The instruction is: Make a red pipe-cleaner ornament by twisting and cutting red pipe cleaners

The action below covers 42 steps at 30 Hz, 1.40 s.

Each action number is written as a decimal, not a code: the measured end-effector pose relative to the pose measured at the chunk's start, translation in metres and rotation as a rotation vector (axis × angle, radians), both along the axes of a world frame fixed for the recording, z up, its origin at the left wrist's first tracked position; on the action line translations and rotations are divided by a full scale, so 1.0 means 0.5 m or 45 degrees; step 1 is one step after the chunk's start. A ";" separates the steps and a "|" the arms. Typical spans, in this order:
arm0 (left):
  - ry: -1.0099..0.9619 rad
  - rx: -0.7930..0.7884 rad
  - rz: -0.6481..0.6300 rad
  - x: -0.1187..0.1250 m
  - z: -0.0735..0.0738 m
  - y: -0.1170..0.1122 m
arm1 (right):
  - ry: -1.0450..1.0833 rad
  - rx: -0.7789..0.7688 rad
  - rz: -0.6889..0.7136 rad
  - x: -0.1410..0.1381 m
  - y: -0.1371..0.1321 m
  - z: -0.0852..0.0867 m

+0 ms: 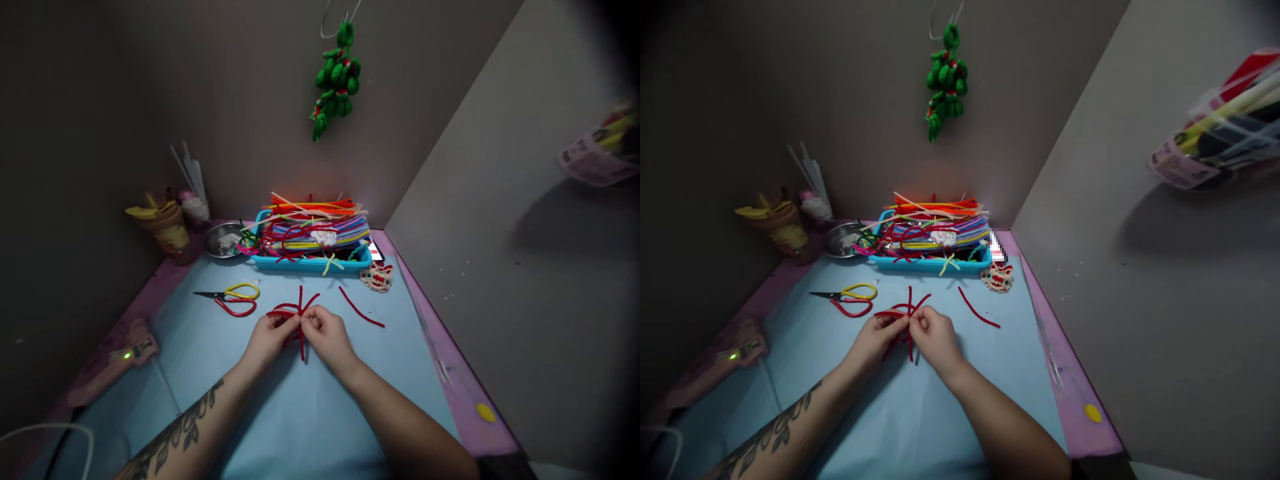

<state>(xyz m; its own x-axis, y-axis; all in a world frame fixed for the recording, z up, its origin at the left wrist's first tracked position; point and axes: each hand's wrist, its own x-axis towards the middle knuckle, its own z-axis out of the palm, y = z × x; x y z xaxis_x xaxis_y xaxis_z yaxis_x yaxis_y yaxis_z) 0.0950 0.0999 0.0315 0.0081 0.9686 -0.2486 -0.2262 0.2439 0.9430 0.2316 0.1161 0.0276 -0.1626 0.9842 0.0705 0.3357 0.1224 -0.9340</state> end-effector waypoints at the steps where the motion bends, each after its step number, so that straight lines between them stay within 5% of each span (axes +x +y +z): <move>1: -0.021 -0.008 -0.001 0.001 0.002 0.000 | -0.032 0.022 -0.005 0.001 0.000 0.000; 9: -0.175 -0.142 0.037 0.001 -0.007 0.000 | -0.045 0.096 -0.033 0.004 0.005 0.005; 16: -0.152 -0.062 0.054 0.004 -0.008 -0.001 | 0.020 0.171 -0.010 0.019 0.011 0.010; 32: 0.096 0.039 0.200 0.000 -0.021 -0.001 | 0.502 -0.324 0.187 0.009 0.021 -0.010; 42: 0.150 0.120 0.096 -0.001 -0.008 0.001 | 0.632 -0.413 0.129 0.006 0.023 -0.011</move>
